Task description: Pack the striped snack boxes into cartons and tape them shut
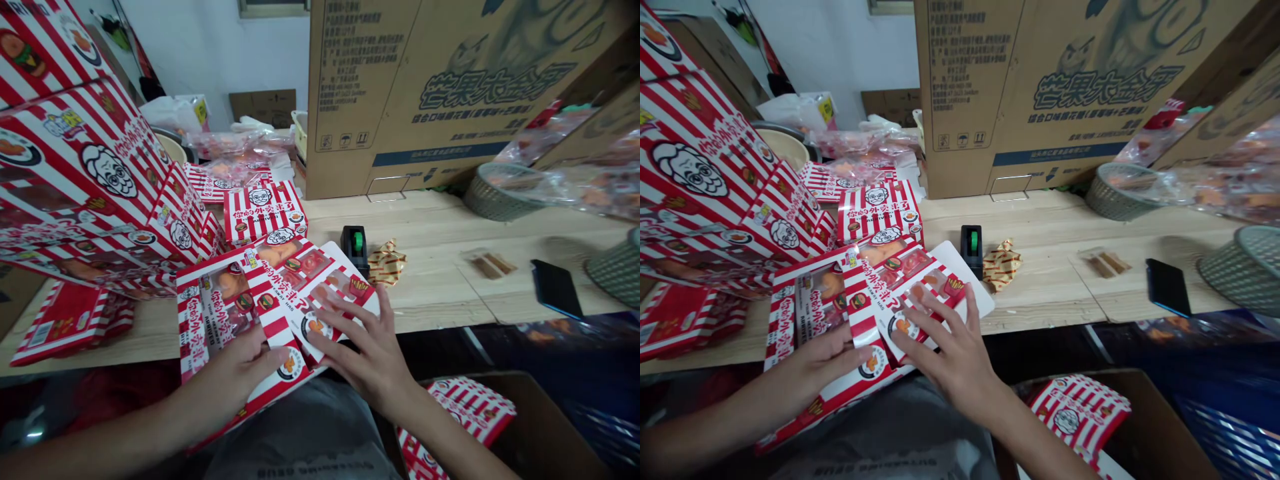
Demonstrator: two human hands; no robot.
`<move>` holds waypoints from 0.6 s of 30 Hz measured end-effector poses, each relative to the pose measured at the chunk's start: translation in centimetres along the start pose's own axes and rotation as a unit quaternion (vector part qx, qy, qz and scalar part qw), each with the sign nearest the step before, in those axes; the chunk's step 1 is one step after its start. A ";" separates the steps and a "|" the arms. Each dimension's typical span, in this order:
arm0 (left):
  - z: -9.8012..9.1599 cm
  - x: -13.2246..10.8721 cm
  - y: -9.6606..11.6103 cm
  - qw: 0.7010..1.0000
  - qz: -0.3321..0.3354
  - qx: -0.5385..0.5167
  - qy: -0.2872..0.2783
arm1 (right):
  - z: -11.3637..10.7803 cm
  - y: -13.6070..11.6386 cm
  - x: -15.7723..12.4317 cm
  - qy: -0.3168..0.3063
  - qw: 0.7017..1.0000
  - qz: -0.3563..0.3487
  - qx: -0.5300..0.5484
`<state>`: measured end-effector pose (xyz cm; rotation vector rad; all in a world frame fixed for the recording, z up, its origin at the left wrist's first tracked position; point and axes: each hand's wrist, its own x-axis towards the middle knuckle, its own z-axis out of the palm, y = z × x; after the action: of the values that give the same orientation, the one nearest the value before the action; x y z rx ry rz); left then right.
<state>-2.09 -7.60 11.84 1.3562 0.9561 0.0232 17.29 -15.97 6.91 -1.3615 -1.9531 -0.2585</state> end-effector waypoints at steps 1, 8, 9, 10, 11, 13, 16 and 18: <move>0.0 0.0 -0.1 1.000 0.000 -0.015 -0.010 | 0.0 0.2 -0.1 -0.006 1.000 0.003 0.021; 0.1 -0.1 0.4 0.999 -0.003 -0.017 -0.035 | -0.3 0.2 0.5 -0.188 0.970 0.043 0.147; 0.0 -0.2 0.7 0.999 0.004 0.018 -0.031 | -0.6 -0.1 0.8 -0.199 0.968 0.055 0.146; -0.1 -0.4 1.1 0.997 0.007 0.073 -0.023 | -0.8 -0.4 1.2 -0.202 0.966 0.067 0.149; -0.3 -0.6 1.4 0.990 0.007 0.141 -0.011 | -1.1 -0.5 1.5 -0.202 0.963 0.082 0.158; -0.9 -1.4 1.8 0.958 0.016 0.285 0.019 | -1.7 -0.2 2.1 -0.195 0.957 0.112 0.183; -2.1 -2.7 2.0 0.886 0.081 0.454 0.055 | -1.9 2.0 2.4 -0.131 0.956 0.188 0.184; -3.0 -3.2 1.8 0.825 0.126 0.540 0.113 | -1.2 3.9 2.5 -0.097 0.944 0.254 0.187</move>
<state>-5.00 -6.43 15.39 2.5797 1.0068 -0.1905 20.83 -13.18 8.53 -1.6086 -1.6128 0.4842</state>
